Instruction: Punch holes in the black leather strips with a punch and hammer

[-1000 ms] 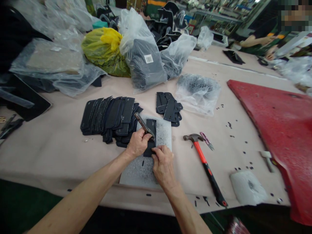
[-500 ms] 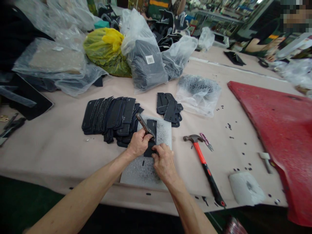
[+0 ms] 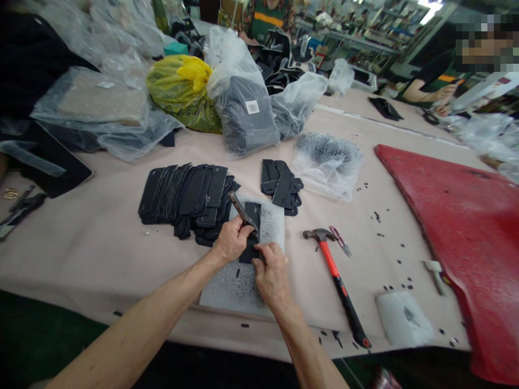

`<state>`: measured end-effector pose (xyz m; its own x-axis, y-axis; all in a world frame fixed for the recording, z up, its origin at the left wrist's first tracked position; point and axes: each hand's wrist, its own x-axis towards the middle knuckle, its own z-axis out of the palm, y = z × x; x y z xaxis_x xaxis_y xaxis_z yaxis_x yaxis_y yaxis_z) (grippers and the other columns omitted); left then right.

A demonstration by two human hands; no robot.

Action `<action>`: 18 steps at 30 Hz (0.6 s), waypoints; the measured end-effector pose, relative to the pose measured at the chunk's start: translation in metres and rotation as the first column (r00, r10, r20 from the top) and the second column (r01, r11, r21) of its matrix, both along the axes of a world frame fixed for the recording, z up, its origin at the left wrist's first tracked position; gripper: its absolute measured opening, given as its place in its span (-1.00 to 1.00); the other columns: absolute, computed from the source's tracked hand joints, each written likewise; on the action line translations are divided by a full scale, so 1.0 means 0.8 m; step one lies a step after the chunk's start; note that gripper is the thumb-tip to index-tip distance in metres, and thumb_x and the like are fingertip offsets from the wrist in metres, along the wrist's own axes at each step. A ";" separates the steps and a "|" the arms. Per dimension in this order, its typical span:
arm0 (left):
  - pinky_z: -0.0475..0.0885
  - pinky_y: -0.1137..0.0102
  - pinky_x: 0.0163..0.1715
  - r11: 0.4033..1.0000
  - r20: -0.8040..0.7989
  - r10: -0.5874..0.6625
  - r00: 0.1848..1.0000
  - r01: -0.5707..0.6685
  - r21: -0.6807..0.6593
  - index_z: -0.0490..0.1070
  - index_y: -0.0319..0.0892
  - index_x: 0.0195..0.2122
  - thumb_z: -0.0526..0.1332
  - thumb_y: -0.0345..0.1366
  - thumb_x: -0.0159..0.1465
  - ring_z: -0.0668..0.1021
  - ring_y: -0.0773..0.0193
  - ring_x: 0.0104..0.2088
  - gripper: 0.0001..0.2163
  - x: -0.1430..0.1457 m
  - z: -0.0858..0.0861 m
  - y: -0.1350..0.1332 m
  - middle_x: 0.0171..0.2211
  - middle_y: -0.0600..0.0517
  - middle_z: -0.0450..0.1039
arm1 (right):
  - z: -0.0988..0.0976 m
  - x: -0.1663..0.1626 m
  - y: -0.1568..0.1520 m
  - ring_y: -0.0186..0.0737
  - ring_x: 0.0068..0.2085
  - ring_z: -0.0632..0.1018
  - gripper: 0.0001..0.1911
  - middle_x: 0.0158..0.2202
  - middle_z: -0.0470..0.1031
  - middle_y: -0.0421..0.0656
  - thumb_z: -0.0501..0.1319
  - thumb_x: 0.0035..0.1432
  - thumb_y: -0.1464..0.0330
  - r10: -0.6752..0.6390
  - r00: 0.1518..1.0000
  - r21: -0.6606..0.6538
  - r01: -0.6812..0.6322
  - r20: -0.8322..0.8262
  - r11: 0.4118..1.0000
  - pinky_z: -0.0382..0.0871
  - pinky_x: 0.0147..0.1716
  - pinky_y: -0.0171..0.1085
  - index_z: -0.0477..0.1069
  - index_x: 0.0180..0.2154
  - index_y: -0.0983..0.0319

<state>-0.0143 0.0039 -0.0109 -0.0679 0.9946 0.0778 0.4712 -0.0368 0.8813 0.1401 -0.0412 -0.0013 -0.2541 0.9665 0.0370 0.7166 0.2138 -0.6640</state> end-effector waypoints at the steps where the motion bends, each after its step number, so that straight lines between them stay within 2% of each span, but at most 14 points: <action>1: 0.40 0.40 -0.34 1.000 0.000 -0.001 1.000 0.001 0.000 0.44 -0.14 -0.24 0.13 -0.33 0.26 0.58 0.19 -0.35 -0.88 0.000 0.000 0.000 -0.38 -0.01 0.57 | -0.001 0.000 0.000 -0.12 -0.13 0.43 -0.75 -0.21 0.41 -0.13 0.14 0.08 0.49 -0.006 1.000 0.005 0.006 -0.002 1.000 0.28 -0.12 -0.13 0.43 -0.19 0.16; 8: 0.39 0.40 -0.34 1.000 -0.011 0.002 1.000 -0.002 0.003 0.43 -0.15 -0.25 0.13 -0.35 0.26 0.58 0.19 -0.36 -0.89 0.001 0.002 0.000 -0.39 -0.02 0.56 | 0.005 0.000 0.003 -0.11 -0.09 0.42 -0.77 -0.19 0.42 -0.13 0.13 0.09 0.52 0.048 0.998 -0.026 -0.047 0.038 0.999 0.25 -0.08 -0.11 0.43 -0.22 0.16; 11: 0.39 0.40 -0.35 1.000 -0.019 0.005 1.000 -0.005 -0.002 0.43 -0.14 -0.26 0.14 -0.34 0.26 0.58 0.19 -0.36 -0.90 0.001 0.003 0.000 -0.40 -0.01 0.56 | 0.010 -0.001 0.003 -0.12 -0.15 0.42 -0.84 -0.26 0.40 -0.14 0.11 0.10 0.51 0.065 0.995 -0.033 -0.063 0.074 0.997 0.24 -0.14 -0.13 0.40 -0.35 0.17; 14: 0.37 0.40 -0.36 1.000 -0.015 0.006 1.000 -0.006 0.002 0.43 -0.15 -0.25 0.14 -0.35 0.26 0.57 0.20 -0.36 -0.90 0.001 0.003 0.000 -0.40 0.00 0.55 | 0.009 -0.001 0.002 -0.15 -0.20 0.41 -0.82 -0.32 0.38 -0.14 0.08 0.10 0.51 0.076 0.993 -0.033 -0.074 0.088 0.997 0.24 -0.18 -0.16 0.35 -0.47 0.17; 18: 0.35 0.41 -0.39 1.000 -0.001 0.002 1.000 -0.002 0.003 0.43 -0.16 -0.26 0.13 -0.36 0.26 0.56 0.21 -0.38 -0.90 0.001 0.003 -0.001 -0.42 0.00 0.54 | 0.005 0.000 -0.001 -0.13 -0.13 0.43 -0.81 -0.22 0.41 -0.13 0.12 0.08 0.50 0.019 1.000 -0.001 -0.019 0.010 1.000 0.28 -0.13 -0.14 0.41 -0.27 0.17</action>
